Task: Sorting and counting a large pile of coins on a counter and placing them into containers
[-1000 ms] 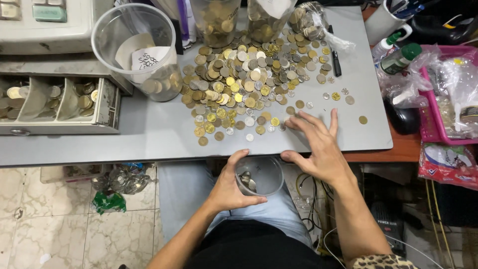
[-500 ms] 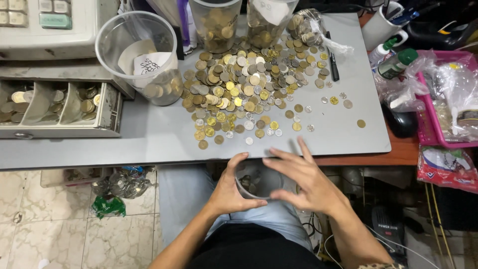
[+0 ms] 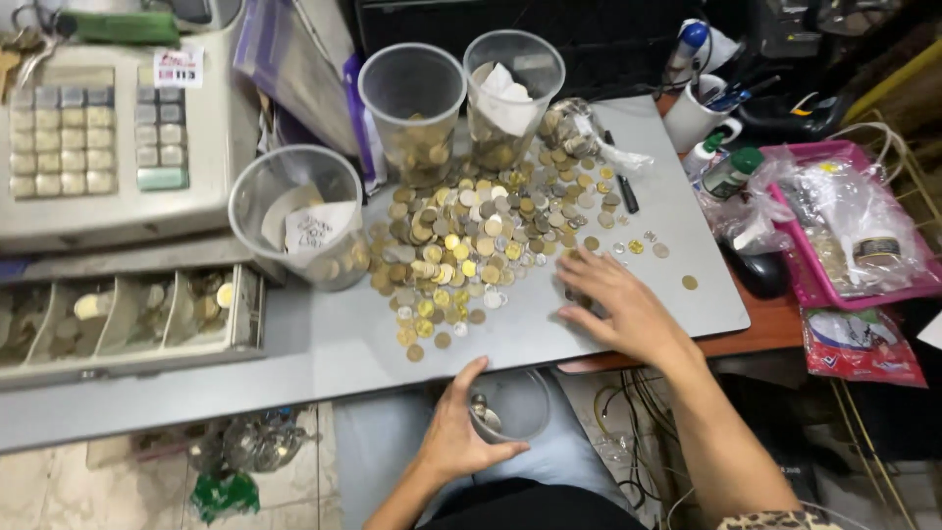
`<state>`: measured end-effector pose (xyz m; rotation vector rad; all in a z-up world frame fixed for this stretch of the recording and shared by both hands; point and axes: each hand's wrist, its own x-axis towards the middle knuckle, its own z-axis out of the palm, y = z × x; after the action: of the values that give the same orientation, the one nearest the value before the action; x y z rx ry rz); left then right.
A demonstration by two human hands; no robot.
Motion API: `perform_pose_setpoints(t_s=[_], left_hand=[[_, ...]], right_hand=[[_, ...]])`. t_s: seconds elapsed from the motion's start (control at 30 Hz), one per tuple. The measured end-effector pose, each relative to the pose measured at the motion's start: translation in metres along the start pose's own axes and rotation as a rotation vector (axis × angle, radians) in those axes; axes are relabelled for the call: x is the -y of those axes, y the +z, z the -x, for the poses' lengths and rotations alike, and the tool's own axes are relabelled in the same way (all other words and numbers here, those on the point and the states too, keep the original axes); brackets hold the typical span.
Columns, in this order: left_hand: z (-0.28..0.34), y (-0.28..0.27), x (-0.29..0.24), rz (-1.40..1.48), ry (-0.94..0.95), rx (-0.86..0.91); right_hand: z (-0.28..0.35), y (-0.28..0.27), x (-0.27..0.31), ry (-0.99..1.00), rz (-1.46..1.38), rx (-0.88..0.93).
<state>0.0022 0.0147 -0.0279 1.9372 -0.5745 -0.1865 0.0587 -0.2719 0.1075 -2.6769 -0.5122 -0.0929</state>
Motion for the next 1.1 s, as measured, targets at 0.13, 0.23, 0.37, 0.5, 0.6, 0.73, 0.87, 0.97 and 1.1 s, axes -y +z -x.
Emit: perform_pose_setpoints(t_s=[0.13,0.23,0.37,0.5,0.6,0.73,0.87,0.97,1.1], left_hand=[[-0.002,0.002,0.023,-0.007,0.056,0.091],[-0.005,0.001,0.034,-0.03,0.155,0.072],[-0.012,-0.012,0.043,0.055,0.284,0.139],[-0.016,-0.021,0.043,0.079,0.28,0.244],[-0.015,-0.021,0.041,0.071,0.318,0.224],[-0.012,-0.02,0.032,0.031,0.229,0.216],[-0.002,-0.006,0.023,0.006,0.129,0.106],[0.0,-0.007,0.007,0.017,0.006,0.085],[-0.001,-0.008,-0.004,0.036,-0.1,0.076]], right_hand=[[-0.055,-0.005,-0.012,0.04,-0.079,-0.111],[-0.095,0.012,-0.039,0.15,0.007,-0.138],[-0.114,0.04,-0.069,0.193,0.116,-0.181],[-0.122,0.018,-0.043,0.348,-0.125,-0.12],[-0.121,0.017,-0.038,0.424,-0.181,-0.09],[-0.114,0.002,-0.021,0.426,-0.294,-0.118],[-0.095,-0.022,0.006,0.371,-0.412,-0.165],[-0.073,-0.028,0.005,0.252,-0.613,-0.288],[-0.044,-0.022,-0.001,-0.126,-0.982,-0.448]])
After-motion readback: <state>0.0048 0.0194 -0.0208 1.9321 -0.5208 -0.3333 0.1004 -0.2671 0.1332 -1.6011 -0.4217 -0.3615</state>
